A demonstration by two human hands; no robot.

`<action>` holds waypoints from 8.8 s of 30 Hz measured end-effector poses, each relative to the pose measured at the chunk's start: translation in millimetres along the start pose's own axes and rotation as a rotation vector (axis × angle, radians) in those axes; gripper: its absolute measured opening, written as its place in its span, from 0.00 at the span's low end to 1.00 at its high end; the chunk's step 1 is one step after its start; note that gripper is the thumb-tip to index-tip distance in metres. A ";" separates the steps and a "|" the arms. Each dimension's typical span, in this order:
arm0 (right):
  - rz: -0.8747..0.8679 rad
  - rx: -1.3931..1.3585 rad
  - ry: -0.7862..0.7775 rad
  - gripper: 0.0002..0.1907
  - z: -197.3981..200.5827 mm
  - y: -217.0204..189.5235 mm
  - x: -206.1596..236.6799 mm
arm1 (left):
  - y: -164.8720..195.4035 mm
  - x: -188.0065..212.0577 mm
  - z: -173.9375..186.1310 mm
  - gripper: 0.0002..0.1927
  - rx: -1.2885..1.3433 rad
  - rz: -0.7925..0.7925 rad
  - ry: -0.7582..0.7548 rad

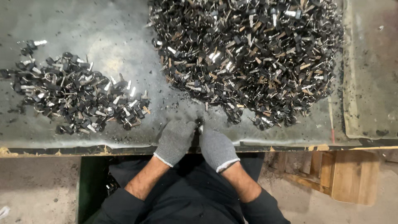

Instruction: The person, wearing gloves, picks small dark metal components one at a time from a large pile on a workbench and places selected pieces onto a separate pile to the left, steadily moving items from the main heap into the sorted pile.

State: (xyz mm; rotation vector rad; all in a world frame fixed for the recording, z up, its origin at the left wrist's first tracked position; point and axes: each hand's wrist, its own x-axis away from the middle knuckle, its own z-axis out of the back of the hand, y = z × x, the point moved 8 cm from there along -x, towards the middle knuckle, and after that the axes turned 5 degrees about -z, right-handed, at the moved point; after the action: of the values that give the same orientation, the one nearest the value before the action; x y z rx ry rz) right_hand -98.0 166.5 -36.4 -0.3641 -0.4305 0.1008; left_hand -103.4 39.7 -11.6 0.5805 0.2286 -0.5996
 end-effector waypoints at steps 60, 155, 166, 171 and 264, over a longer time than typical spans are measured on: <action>0.016 0.205 -0.011 0.10 6.9 1.4 21.8 | -14.4 -38.8 -4.4 0.11 0.162 0.144 -0.352; -0.029 -0.015 0.071 0.22 11.9 2.3 3.8 | -4.7 -120.1 37.5 0.07 -0.338 -0.065 0.083; 0.342 0.101 0.054 0.11 -4.0 -10.8 10.9 | 25.1 -80.3 11.1 0.05 0.121 -0.003 -0.072; 0.087 0.068 0.195 0.19 7.9 3.9 2.6 | 11.0 -54.1 -3.8 0.09 -0.060 0.071 -0.073; -0.043 -0.155 0.026 0.21 20.5 -1.1 -2.4 | 1.3 -13.5 17.4 0.10 -0.026 0.114 0.004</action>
State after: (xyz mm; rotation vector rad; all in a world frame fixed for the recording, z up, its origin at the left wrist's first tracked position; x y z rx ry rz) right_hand -108.9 171.7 -19.6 -0.5083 -0.4217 0.0210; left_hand -112.9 36.9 8.2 0.5658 0.2050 -0.4852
